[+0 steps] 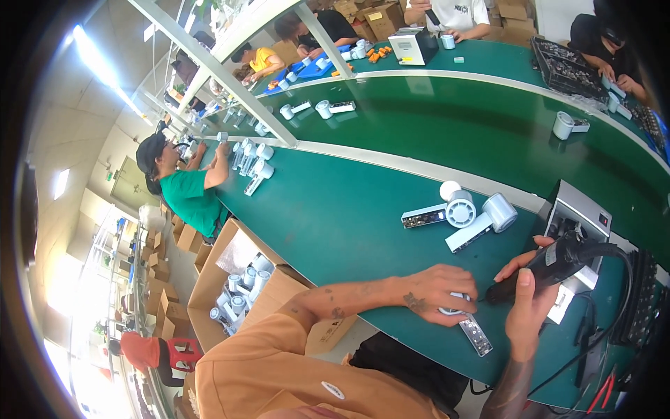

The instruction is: The person assembles hair dryer components by hand, inserting PCBs and screws into a plastic housing, then securing them with an electric screwdriver.

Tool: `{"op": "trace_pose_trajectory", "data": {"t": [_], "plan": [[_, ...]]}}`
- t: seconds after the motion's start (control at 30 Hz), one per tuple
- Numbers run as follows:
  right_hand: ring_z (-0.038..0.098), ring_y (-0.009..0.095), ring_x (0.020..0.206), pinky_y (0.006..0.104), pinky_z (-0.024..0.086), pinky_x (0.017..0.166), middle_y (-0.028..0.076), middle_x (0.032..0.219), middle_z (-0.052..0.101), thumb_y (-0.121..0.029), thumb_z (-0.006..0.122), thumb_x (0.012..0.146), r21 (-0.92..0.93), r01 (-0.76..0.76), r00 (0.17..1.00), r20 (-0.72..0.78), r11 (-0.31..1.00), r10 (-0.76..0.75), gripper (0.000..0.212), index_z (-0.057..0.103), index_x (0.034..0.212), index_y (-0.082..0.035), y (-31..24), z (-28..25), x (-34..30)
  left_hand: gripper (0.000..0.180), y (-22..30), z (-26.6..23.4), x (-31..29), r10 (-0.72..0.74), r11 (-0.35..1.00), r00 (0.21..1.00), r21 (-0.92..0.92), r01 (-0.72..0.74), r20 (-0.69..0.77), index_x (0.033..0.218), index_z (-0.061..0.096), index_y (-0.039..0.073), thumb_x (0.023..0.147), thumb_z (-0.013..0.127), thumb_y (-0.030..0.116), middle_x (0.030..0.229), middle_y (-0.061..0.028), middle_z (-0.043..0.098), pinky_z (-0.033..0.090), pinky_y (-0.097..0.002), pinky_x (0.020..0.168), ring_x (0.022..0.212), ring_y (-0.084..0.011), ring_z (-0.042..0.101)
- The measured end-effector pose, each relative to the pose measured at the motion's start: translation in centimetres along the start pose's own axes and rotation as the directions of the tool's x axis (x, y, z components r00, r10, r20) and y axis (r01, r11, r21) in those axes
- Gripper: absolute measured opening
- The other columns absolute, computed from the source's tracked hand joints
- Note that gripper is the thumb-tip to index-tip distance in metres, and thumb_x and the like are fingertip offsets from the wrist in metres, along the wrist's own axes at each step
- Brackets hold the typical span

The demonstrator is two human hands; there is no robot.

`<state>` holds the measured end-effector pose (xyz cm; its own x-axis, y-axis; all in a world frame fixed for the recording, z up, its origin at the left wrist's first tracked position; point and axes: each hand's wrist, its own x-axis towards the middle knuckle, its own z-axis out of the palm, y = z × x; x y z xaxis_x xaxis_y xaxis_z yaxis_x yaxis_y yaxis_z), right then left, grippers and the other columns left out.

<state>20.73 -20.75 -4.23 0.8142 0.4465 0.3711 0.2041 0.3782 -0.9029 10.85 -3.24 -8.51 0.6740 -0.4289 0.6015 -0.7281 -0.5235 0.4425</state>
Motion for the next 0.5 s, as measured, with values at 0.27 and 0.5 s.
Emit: {"op": "trace_pose_trajectory", "data": {"t": [0.27, 0.5], "plan": [[0.058, 0.015, 0.073, 0.0289, 0.046, 0.074, 0.007, 0.078, 0.058, -0.038, 0.056, 0.099, -0.014, 0.0, 1.0, 0.016, 1.0, 0.0, 0.06, 0.037, 0.134, 0.005, -0.08, 0.15, 0.09, 0.016, 0.24, -0.2, -0.29, -0.018, 1.0, 1.0, 0.006, 0.018, -0.017, 0.092, 0.066, 0.005, 0.079, 0.073, 0.011, 0.092, -0.0077, 0.059, 0.047, -0.0384, 0.062, 0.08, -0.0271, 0.06], [0.058, 0.015, 0.073, 0.0289, 0.046, 0.073, 0.007, 0.08, 0.058, -0.038, 0.056, 0.099, -0.013, -0.005, 1.0, 0.003, 1.0, 0.005, 0.059, 0.037, 0.135, 0.005, 0.1, -0.06, 0.0, 0.016, 0.03, -0.06, 0.07, -0.001, 1.0, 1.0, -0.007, 0.001, -0.007, 0.093, 0.067, 0.005, 0.079, 0.073, 0.011, 0.092, -0.0076, 0.059, 0.047, -0.0378, 0.062, 0.079, -0.0268, 0.059]]}}
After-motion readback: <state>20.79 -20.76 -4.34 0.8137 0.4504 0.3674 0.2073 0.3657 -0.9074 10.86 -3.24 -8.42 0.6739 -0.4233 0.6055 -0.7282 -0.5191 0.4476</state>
